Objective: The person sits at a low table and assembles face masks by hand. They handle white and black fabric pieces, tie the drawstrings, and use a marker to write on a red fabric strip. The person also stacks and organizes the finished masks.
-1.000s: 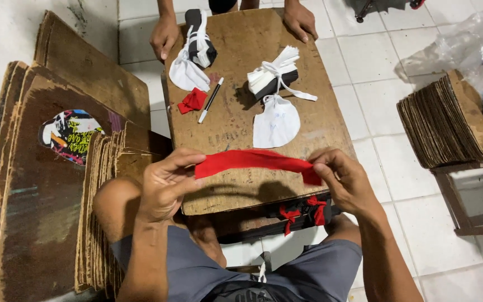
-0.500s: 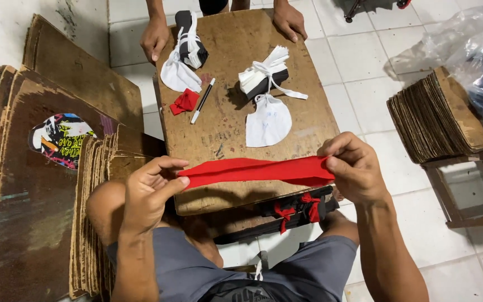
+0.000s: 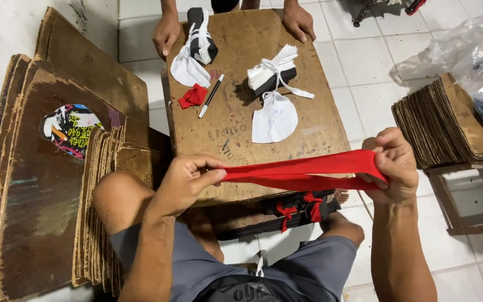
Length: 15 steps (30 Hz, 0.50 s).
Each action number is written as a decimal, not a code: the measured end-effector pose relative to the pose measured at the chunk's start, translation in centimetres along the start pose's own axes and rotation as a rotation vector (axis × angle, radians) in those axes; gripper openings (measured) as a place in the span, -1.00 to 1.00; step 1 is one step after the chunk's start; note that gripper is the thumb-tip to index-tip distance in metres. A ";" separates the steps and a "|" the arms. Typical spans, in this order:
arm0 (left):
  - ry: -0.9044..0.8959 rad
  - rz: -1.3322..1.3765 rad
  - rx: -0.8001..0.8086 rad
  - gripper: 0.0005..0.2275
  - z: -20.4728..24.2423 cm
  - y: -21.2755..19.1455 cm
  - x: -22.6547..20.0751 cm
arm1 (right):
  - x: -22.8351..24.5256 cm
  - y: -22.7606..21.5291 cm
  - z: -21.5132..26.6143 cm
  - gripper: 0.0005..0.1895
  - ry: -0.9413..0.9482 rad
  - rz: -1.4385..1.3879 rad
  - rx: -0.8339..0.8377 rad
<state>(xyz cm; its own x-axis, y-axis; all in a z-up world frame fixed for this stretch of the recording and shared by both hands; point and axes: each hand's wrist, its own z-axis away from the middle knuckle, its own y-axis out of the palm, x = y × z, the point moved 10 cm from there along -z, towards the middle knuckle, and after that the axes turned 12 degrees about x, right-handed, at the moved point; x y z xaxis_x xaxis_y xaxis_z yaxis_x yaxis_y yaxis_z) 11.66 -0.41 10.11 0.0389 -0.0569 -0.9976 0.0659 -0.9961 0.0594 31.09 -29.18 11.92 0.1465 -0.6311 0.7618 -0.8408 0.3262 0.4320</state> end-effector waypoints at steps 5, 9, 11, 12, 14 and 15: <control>0.048 -0.061 0.103 -0.94 -0.7 1.5 0.0 | 0.9 0.4 0.2 -0.80 -0.005 0.027 0.045; 0.117 0.140 -0.030 -0.95 -0.8 0.8 -0.3 | -1.0 -0.8 1.6 -0.67 0.204 0.315 -0.060; 0.150 0.196 -0.063 -0.95 -1.3 0.8 -0.7 | -2.1 0.9 1.0 -0.59 0.402 0.537 -0.114; 0.173 0.180 -0.030 -0.93 -1.8 1.5 -1.3 | -1.5 4.2 -0.8 -0.62 0.338 0.702 -0.023; 0.190 0.167 0.012 -0.87 -2.8 3.0 -2.6 | -1.3 8.6 -2.9 -0.64 0.274 0.867 0.057; 0.204 0.157 0.047 -0.87 -3.2 4.0 -3.6 | -1.5 10.5 -3.6 -0.62 0.225 0.865 0.123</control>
<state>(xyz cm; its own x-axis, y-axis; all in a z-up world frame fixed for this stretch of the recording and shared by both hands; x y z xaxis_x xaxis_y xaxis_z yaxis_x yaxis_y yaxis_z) 15.01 -3.98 14.08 0.2457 -0.2008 -0.9483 -0.0029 -0.9785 0.2065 23.88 -22.26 17.00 -0.4756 -0.0433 0.8786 -0.7524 0.5375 -0.3808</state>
